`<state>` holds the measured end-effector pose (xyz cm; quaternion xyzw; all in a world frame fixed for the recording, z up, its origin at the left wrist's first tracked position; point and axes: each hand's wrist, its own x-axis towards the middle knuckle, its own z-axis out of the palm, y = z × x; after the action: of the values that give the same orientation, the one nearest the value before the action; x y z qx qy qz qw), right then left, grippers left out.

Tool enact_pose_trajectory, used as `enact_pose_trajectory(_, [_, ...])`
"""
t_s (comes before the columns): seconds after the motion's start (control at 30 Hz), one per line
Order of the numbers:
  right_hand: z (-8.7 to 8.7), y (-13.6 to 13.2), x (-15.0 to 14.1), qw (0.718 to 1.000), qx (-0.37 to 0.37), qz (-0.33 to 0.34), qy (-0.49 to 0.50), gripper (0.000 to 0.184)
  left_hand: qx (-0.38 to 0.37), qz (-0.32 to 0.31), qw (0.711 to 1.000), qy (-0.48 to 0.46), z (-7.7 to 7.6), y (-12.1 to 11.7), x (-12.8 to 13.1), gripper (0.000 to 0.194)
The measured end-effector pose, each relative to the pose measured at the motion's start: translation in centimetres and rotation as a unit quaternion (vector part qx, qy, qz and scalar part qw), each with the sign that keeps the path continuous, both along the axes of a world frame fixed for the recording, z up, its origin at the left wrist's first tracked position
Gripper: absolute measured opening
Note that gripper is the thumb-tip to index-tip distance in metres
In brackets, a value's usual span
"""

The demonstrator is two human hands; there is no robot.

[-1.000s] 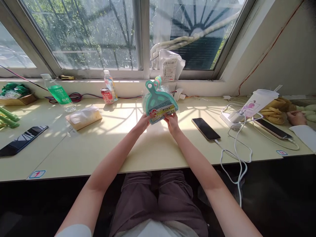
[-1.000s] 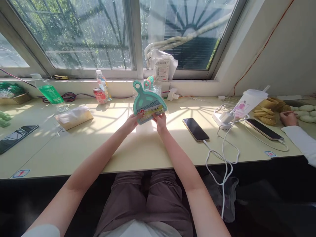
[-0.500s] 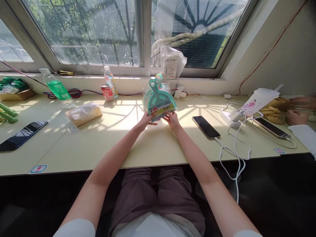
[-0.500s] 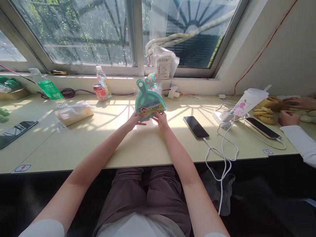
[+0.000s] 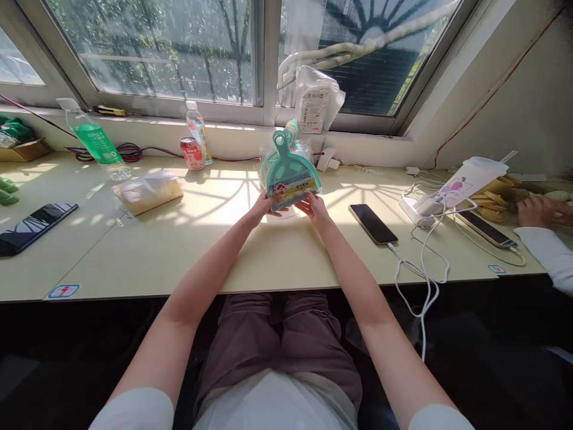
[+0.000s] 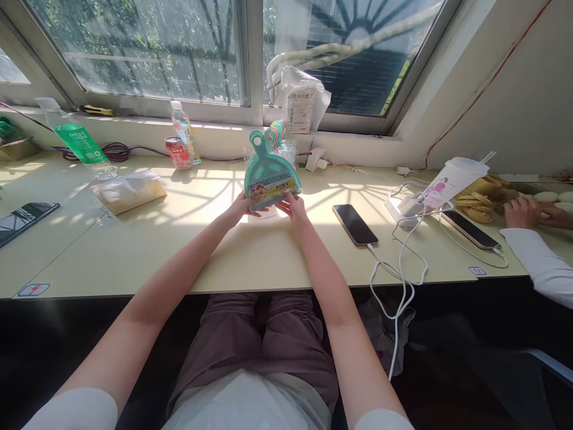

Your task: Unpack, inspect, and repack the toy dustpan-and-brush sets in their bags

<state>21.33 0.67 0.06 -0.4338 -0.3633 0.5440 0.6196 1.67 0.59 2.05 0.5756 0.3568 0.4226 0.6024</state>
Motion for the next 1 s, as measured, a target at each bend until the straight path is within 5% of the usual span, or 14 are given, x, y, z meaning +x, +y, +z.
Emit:
enact_pose_trajectory(0.1, [0.9,-0.3,2.1,0.993,-0.019,0.069,-0.096,0.028,-0.024,0.005,0.999,-0.032,-0.3,1.2,-1.2,0.059])
enact_pose_trajectory(0.17, [1.4,-0.6,3.4,0.982,0.014,0.026,-0.185,0.028,-0.049,0.019,0.997,-0.056,-0.5,2.2,-2.4,0.055])
enact_pose_trajectory(0.27, [1.8,-1.1,4.0,0.931,0.143,-0.07,-0.329,0.024,-0.104,0.058,0.989,-0.089,-0.8,3.3,-4.3,0.05])
enact_pose_trajectory(0.37, [1.8,-1.5,2.8,0.869,0.251,-0.04,-0.424,0.053,-0.133,0.044,0.983,-0.116,-1.0,3.7,-5.4,0.046])
enact_pose_trajectory(0.43, [1.7,-1.5,1.8,0.855,0.277,-0.026,-0.437,0.052,-0.138,0.016,0.985,-0.107,-1.1,3.7,-5.6,0.041])
enact_pose_trajectory(0.6, [1.3,-1.1,1.3,0.876,0.286,-0.064,-0.384,0.007,-0.144,-0.016,0.988,-0.049,-1.1,3.0,-5.2,0.035])
enact_pose_trajectory(0.87, [-0.3,-0.2,1.3,0.856,0.277,-0.179,-0.397,0.027,-0.073,-0.117,0.99,0.027,0.7,1.1,-4.1,0.047])
enact_pose_trajectory(1.0, [-0.8,0.1,1.3,0.915,0.21,-0.141,-0.315,0.055,-0.014,-0.133,0.99,0.051,0.6,1.1,-3.6,0.061])
